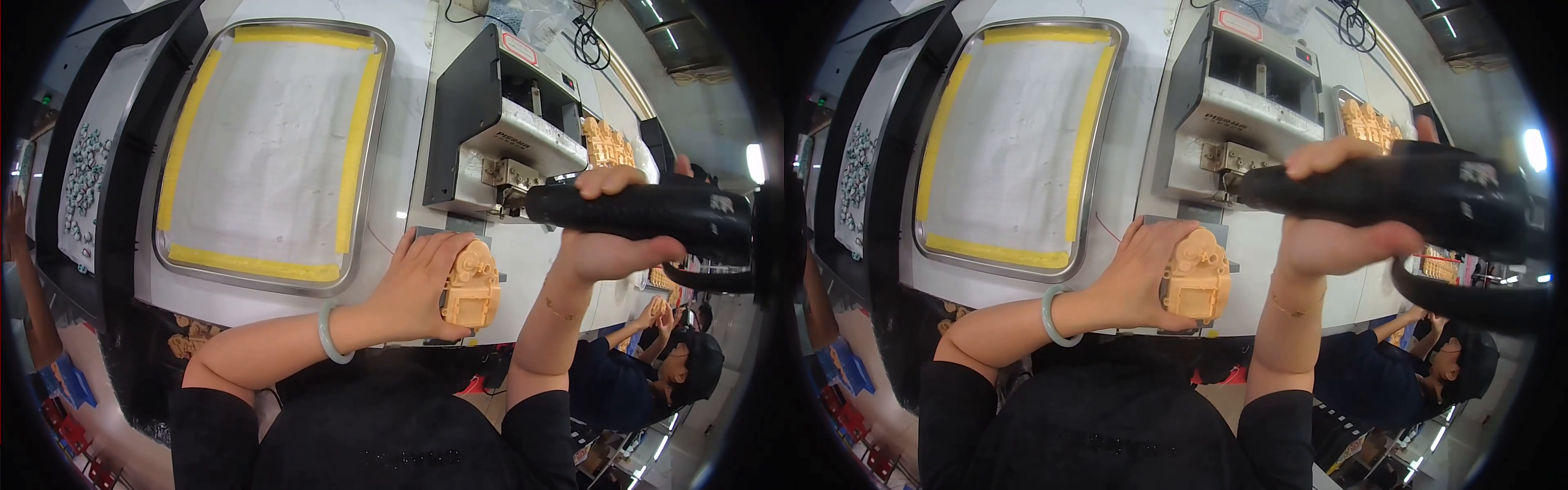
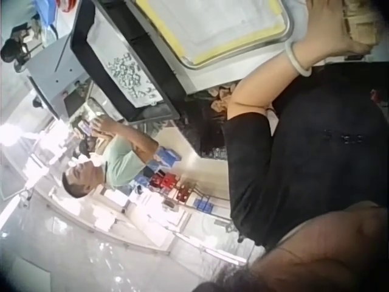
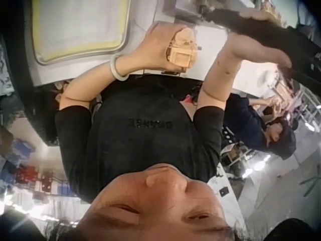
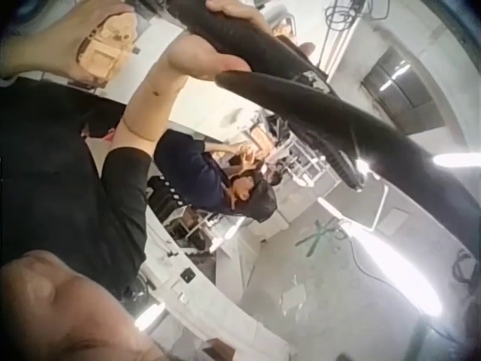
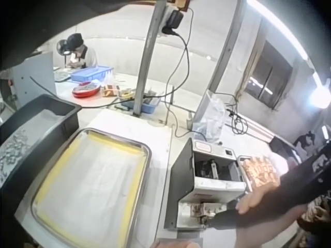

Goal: Using an electric screwdriver to fasten components onto plastic toy parts on a factory assembly line.

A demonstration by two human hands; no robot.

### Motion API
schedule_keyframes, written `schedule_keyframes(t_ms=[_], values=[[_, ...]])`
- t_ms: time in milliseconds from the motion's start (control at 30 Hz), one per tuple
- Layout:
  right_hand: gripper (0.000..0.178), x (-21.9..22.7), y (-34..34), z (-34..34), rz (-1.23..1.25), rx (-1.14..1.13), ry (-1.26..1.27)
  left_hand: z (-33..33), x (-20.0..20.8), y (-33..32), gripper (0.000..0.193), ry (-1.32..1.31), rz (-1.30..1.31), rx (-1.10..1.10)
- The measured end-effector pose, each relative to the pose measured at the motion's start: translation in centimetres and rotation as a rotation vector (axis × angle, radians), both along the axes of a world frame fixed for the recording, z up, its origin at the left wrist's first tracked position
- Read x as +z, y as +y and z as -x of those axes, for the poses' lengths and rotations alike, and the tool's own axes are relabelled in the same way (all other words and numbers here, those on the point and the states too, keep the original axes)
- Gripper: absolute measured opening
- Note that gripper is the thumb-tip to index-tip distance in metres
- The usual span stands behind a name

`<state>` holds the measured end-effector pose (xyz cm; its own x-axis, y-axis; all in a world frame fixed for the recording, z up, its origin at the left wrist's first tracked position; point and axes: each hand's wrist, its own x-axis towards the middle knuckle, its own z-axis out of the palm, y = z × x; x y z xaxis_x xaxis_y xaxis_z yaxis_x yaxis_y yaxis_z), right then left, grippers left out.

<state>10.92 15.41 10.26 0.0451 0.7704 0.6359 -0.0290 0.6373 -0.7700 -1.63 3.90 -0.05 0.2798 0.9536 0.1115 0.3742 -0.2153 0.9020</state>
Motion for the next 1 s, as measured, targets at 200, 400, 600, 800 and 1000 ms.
schedule_keyframes(t_ms=[200,400,600,800,1000], values=[[0.095,0.4,-0.2,1.4,0.078,-0.075,-0.081,0.1,0.1,0.3,0.095,-0.016,0.001,-0.003],[0.095,-0.5,1.7,-0.8,-0.029,0.759,0.121,0.0,-0.1,0.4,0.099,-0.039,-0.038,0.067],[0.078,0.1,1.8,-1.3,-0.058,1.139,0.295,0.1,0.0,0.2,0.095,-0.002,-0.025,0.064],[0.087,3.1,-1.6,-2.5,-0.059,0.334,0.209,-0.3,0.2,0.6,0.097,0.024,-0.018,0.040],[0.089,1.1,0.5,-1.4,-0.039,0.172,0.198,-0.2,0.2,0.4,0.099,0.068,-0.082,0.062]])
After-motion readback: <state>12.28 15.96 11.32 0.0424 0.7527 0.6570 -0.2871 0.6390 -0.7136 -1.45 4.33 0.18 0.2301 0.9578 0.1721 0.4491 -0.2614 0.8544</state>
